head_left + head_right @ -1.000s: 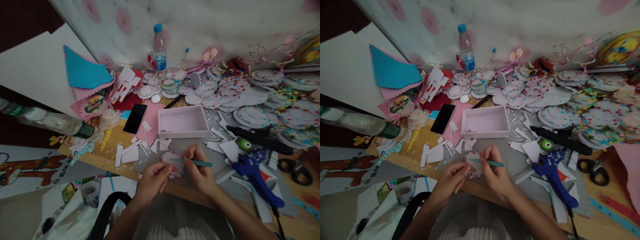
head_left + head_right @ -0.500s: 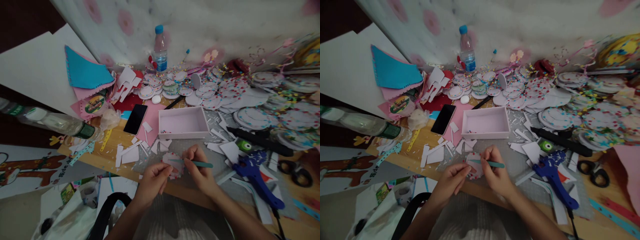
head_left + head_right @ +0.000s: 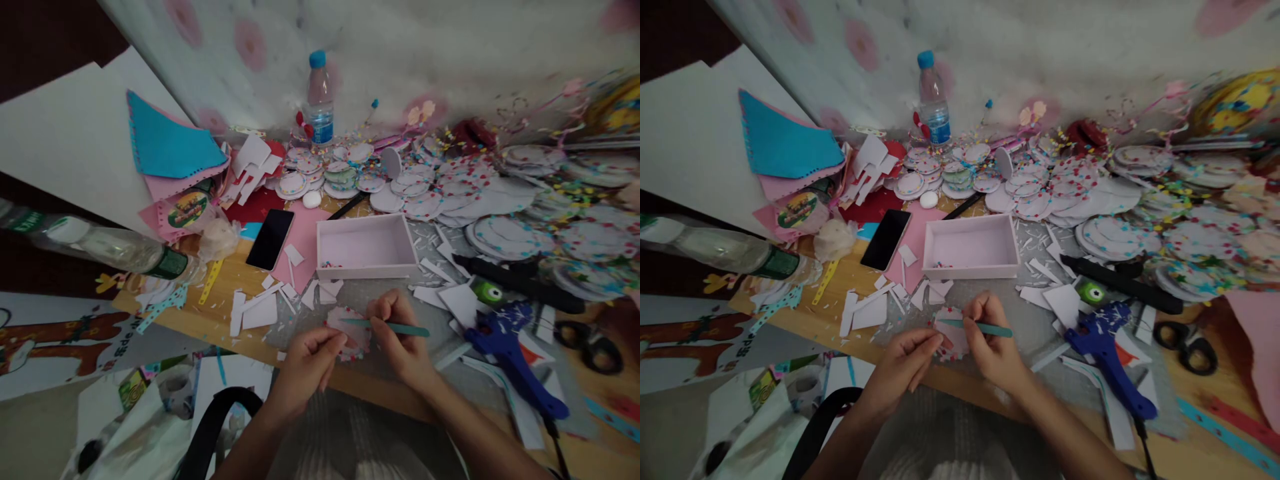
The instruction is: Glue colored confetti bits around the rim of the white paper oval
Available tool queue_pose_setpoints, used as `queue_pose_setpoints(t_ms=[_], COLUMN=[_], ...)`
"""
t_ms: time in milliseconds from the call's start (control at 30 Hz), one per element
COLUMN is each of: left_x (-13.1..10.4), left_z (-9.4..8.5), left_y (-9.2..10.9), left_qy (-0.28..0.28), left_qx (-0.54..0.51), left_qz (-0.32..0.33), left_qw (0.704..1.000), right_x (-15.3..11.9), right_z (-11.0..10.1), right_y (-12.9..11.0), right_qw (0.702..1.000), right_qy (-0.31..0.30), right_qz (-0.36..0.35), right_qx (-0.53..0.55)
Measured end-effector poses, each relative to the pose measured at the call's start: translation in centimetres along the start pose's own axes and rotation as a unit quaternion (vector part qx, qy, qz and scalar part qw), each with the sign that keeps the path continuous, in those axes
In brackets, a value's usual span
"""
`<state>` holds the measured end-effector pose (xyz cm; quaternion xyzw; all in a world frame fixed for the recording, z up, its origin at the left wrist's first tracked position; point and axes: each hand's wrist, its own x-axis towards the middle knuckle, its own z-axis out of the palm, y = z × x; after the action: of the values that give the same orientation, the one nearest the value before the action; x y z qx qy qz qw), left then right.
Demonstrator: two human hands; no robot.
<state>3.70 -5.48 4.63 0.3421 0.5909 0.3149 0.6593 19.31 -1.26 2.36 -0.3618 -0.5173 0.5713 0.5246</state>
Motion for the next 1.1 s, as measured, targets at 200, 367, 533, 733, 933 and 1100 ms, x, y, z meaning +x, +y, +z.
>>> queue_pose_setpoints(t_ms=[200, 367, 533, 733, 933, 1100], left_x=[-0.1, -0.2, -0.1, 0.3, -0.4, -1.3], left_z=[0.0, 0.2, 0.3, 0.1, -0.3, -1.3], left_y=[0.0, 0.5, 0.6, -0.2, -0.3, 0.4], left_qy=[0.006, 0.009, 0.014, 0.007, 0.012, 0.110], left_qx=[0.003, 0.023, 0.032, 0.011, 0.026, 0.070], left_qz=[0.011, 0.031, 0.048, 0.053, 0.041, 0.123], left_qw=[1.000, 0.999, 0.998, 0.999, 0.999, 0.984], right_x=[-0.1, -0.4, 0.1, 0.5, 0.4, 0.3], right_z=[-0.1, -0.2, -0.3, -0.2, -0.1, -0.5], right_y=[0.2, 0.3, 0.8, 1.0, 1.3, 1.3], right_qw=[1.000, 0.999, 0.994, 0.988, 0.988, 0.987], right_qy=[-0.006, 0.022, 0.087, 0.146, 0.144, 0.140], right_qz=[0.002, -0.019, -0.031, -0.004, -0.011, -0.036], right_qx=[0.015, 0.041, 0.058, 0.051, 0.060, 0.075])
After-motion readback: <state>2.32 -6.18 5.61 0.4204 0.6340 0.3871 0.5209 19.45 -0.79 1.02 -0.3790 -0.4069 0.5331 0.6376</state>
